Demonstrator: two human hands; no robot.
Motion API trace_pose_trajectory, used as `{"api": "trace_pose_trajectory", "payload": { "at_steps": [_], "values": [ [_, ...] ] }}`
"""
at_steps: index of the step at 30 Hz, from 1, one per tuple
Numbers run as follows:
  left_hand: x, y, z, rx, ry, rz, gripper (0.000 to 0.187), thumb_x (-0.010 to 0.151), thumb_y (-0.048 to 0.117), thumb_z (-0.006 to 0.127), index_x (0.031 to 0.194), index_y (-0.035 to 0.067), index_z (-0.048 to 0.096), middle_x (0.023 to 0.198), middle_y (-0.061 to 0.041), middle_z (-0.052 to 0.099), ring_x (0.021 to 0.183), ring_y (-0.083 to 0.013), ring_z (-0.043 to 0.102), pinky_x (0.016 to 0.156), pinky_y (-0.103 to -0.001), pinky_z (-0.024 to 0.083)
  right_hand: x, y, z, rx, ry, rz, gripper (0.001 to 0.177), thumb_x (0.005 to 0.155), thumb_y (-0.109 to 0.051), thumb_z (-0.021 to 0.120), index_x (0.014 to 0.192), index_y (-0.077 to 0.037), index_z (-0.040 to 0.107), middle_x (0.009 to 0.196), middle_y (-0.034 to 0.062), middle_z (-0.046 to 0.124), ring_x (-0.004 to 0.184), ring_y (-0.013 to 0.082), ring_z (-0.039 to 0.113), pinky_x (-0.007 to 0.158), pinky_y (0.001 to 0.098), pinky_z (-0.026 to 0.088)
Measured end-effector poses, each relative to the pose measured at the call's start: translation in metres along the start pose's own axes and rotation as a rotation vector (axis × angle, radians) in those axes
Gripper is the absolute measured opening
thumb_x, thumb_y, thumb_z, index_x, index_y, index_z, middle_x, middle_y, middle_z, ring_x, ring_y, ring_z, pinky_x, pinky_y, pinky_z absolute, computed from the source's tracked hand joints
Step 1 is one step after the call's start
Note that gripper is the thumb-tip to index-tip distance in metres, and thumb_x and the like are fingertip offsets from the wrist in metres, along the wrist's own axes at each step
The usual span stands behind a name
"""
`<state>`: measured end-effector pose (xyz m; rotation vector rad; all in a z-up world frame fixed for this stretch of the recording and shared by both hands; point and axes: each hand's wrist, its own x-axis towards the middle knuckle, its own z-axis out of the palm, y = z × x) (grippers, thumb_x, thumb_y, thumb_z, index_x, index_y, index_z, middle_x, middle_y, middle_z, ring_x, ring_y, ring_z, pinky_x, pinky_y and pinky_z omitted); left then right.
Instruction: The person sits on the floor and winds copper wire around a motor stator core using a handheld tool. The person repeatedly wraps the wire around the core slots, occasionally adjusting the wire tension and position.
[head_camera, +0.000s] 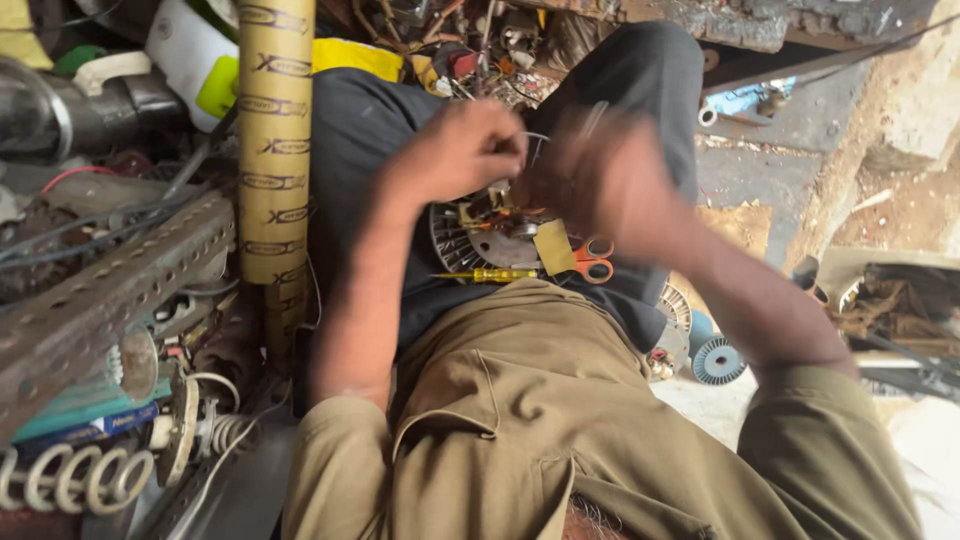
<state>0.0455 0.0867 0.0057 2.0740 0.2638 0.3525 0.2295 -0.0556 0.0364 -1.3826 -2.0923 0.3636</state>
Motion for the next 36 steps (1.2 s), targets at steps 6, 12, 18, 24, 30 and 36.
{"api": "trace_pose_trajectory", "payload": {
  "at_steps": [6, 12, 18, 24, 30, 36],
  "values": [
    [-0.057, 0.022, 0.028, 0.228, 0.321, 0.106, 0.009, 0.090, 0.007, 0.074, 0.094, -0.001, 0.072, 0.109, -0.009, 0.068, 0.098, -0.0259, 0.069, 0.088, -0.044, 0.053, -0.034, 0.004, -0.010, 0.422, -0.081, 0.067, 0.019, 0.078, -0.008, 0.078, 0.095, -0.003, 0.072, 0.091, 0.0147, 0.070, 0.080, 0.0311, 0.070, 0.067, 0.0413, 0.057],
    [-0.032, 0.047, 0.045, -0.753, 0.537, -0.066, 0.021, 0.085, 0.009, 0.072, 0.103, 0.001, 0.064, 0.123, -0.004, 0.065, 0.085, -0.0162, 0.071, 0.084, -0.033, 0.059, -0.023, 0.073, 0.038, 0.157, 0.180, 0.247, 0.011, 0.088, -0.006, 0.082, 0.096, -0.007, 0.074, 0.089, 0.0101, 0.069, 0.077, 0.0280, 0.067, 0.067, 0.0390, 0.053],
    [-0.006, -0.005, 0.005, -0.038, 0.009, -0.073, 0.011, 0.088, 0.010, 0.081, 0.093, 0.004, 0.074, 0.095, -0.007, 0.068, 0.086, -0.0211, 0.068, 0.074, -0.038, 0.055, -0.016, 0.002, 0.017, -0.057, 0.034, 0.073, 0.024, 0.076, -0.013, 0.087, 0.078, -0.009, 0.064, 0.080, 0.0115, 0.060, 0.069, 0.0322, 0.058, 0.057, 0.0460, 0.044],
    [-0.070, 0.013, 0.043, 0.182, 0.405, 0.051, 0.003, 0.092, 0.005, 0.073, 0.091, 0.004, 0.073, 0.112, -0.009, 0.069, 0.104, -0.0283, 0.065, 0.086, -0.050, 0.051, -0.043, -0.005, -0.010, 0.267, -0.074, 0.101, 0.022, 0.084, -0.009, 0.078, 0.106, -0.006, 0.074, 0.098, 0.0084, 0.071, 0.084, 0.0262, 0.069, 0.071, 0.0377, 0.056],
    [-0.029, 0.038, 0.054, -0.397, 0.654, 0.016, 0.005, 0.099, 0.008, 0.067, 0.100, 0.003, 0.066, 0.125, -0.010, 0.064, 0.116, -0.0258, 0.065, 0.096, -0.041, 0.057, -0.020, 0.061, 0.032, 0.068, 0.210, 0.270, 0.006, 0.089, -0.007, 0.081, 0.091, -0.006, 0.075, 0.084, 0.0074, 0.066, 0.076, 0.0240, 0.065, 0.065, 0.0381, 0.052],
    [0.006, 0.018, -0.005, -0.066, -0.112, -0.176, 0.012, 0.087, 0.016, 0.077, 0.094, 0.007, 0.075, 0.098, -0.006, 0.073, 0.100, -0.0227, 0.071, 0.089, -0.040, 0.056, -0.003, -0.015, -0.003, -0.005, 0.040, -0.230, 0.014, 0.084, -0.003, 0.082, 0.082, -0.011, 0.070, 0.070, 0.0049, 0.059, 0.064, 0.0237, 0.061, 0.050, 0.0390, 0.044]
  ]
}}
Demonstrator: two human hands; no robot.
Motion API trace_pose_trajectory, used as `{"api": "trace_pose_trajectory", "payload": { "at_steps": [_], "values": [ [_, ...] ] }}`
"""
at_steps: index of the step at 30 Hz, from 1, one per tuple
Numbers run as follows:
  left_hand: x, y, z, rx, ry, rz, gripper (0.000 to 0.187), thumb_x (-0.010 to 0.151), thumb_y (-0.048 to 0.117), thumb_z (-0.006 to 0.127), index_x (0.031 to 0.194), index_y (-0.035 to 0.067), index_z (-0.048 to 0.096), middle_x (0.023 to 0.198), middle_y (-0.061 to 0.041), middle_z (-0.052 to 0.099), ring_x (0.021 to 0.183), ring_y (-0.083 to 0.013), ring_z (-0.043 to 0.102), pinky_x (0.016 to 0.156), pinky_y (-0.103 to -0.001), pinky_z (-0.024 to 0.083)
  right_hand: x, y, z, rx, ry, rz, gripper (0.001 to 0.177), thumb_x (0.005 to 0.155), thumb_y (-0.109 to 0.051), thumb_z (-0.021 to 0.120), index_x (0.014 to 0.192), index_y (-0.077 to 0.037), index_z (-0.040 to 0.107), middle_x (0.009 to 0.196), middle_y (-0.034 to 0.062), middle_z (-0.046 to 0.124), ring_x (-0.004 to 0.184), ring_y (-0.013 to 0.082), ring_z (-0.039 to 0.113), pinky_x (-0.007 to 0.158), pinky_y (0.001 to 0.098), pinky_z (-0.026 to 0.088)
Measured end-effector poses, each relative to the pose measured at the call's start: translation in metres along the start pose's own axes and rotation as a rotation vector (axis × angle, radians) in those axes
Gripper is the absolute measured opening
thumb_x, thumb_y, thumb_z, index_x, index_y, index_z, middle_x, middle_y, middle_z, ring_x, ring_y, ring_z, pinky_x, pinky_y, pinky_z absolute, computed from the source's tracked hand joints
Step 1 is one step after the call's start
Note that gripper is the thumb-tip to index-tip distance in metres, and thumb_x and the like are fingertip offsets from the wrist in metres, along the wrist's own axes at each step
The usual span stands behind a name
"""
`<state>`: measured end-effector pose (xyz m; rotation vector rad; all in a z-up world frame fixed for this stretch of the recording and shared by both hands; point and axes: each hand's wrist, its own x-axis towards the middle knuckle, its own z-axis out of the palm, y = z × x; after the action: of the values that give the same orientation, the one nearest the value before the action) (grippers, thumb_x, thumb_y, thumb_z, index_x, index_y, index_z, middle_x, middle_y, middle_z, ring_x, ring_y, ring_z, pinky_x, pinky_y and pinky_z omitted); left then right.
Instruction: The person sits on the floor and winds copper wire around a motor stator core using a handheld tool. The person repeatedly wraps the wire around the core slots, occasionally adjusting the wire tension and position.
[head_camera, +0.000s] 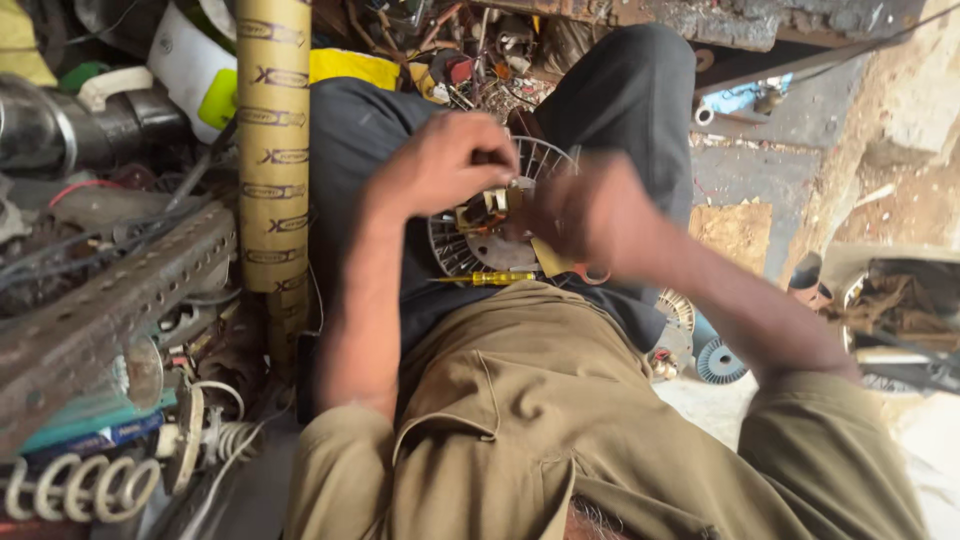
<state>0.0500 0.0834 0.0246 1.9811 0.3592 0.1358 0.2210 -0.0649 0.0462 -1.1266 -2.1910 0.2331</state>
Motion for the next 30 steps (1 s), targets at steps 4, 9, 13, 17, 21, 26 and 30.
{"api": "trace_pose_trajectory", "payload": {
  "at_steps": [4, 9, 13, 17, 21, 26, 30],
  "values": [
    [-0.041, 0.012, 0.034, 0.007, 0.533, 0.198, 0.011, 0.091, 0.010, 0.070, 0.100, 0.004, 0.073, 0.110, -0.011, 0.070, 0.104, -0.0309, 0.068, 0.094, -0.045, 0.054, -0.006, -0.023, -0.026, 0.062, -0.138, 0.184, 0.014, 0.083, -0.007, 0.078, 0.096, -0.006, 0.073, 0.083, 0.0083, 0.064, 0.073, 0.0246, 0.065, 0.060, 0.0375, 0.049],
    [-0.054, 0.020, 0.070, 0.553, 0.560, 0.441, 0.007, 0.076, 0.007, 0.069, 0.081, 0.002, 0.066, 0.121, -0.014, 0.065, 0.109, -0.0422, 0.066, 0.100, -0.059, 0.045, -0.033, 0.048, 0.020, 0.184, 0.021, 0.466, 0.013, 0.081, -0.005, 0.078, 0.094, -0.005, 0.074, 0.084, 0.0113, 0.067, 0.071, 0.0271, 0.064, 0.060, 0.0386, 0.052],
    [-0.020, 0.002, 0.044, -0.345, 0.580, 0.055, 0.017, 0.092, 0.019, 0.076, 0.098, 0.005, 0.070, 0.109, -0.010, 0.069, 0.101, -0.0307, 0.069, 0.096, -0.044, 0.055, -0.040, 0.072, 0.048, 0.001, 0.225, 0.342, 0.011, 0.087, -0.001, 0.079, 0.092, -0.003, 0.069, 0.086, 0.0118, 0.064, 0.072, 0.0298, 0.063, 0.060, 0.0415, 0.047],
    [-0.001, -0.003, 0.003, 0.127, 0.081, -0.025, 0.015, 0.090, 0.023, 0.080, 0.094, 0.009, 0.076, 0.102, -0.008, 0.073, 0.099, -0.0280, 0.073, 0.092, -0.043, 0.056, -0.031, 0.015, 0.020, -0.077, -0.069, 0.241, 0.018, 0.072, -0.010, 0.082, 0.084, -0.006, 0.070, 0.076, 0.0126, 0.060, 0.067, 0.0319, 0.058, 0.054, 0.0463, 0.043],
    [-0.034, 0.003, 0.027, -0.319, 0.535, 0.152, 0.011, 0.100, 0.012, 0.068, 0.107, 0.011, 0.077, 0.122, -0.008, 0.065, 0.109, -0.0287, 0.070, 0.094, -0.041, 0.064, -0.038, -0.017, -0.005, -0.034, -0.341, 0.273, 0.024, 0.065, -0.014, 0.080, 0.089, -0.011, 0.075, 0.076, 0.0074, 0.064, 0.067, 0.0268, 0.065, 0.054, 0.0428, 0.050],
    [-0.058, 0.012, 0.062, 0.570, 0.585, 0.495, 0.009, 0.081, 0.011, 0.069, 0.087, 0.005, 0.071, 0.118, -0.013, 0.065, 0.106, -0.0388, 0.065, 0.090, -0.053, 0.054, -0.039, 0.045, 0.020, -0.116, 0.006, 0.385, 0.015, 0.086, -0.015, 0.084, 0.095, -0.011, 0.073, 0.087, 0.0061, 0.064, 0.080, 0.0287, 0.066, 0.068, 0.0414, 0.053],
    [-0.019, 0.001, 0.044, -0.265, 0.644, 0.093, 0.010, 0.098, 0.011, 0.072, 0.099, 0.002, 0.069, 0.112, -0.009, 0.066, 0.085, -0.0233, 0.068, 0.072, -0.036, 0.055, -0.018, 0.065, 0.035, -0.209, 0.235, 0.328, 0.015, 0.092, -0.011, 0.086, 0.096, -0.009, 0.071, 0.087, 0.0074, 0.065, 0.080, 0.0279, 0.066, 0.068, 0.0413, 0.054]
  ]
}}
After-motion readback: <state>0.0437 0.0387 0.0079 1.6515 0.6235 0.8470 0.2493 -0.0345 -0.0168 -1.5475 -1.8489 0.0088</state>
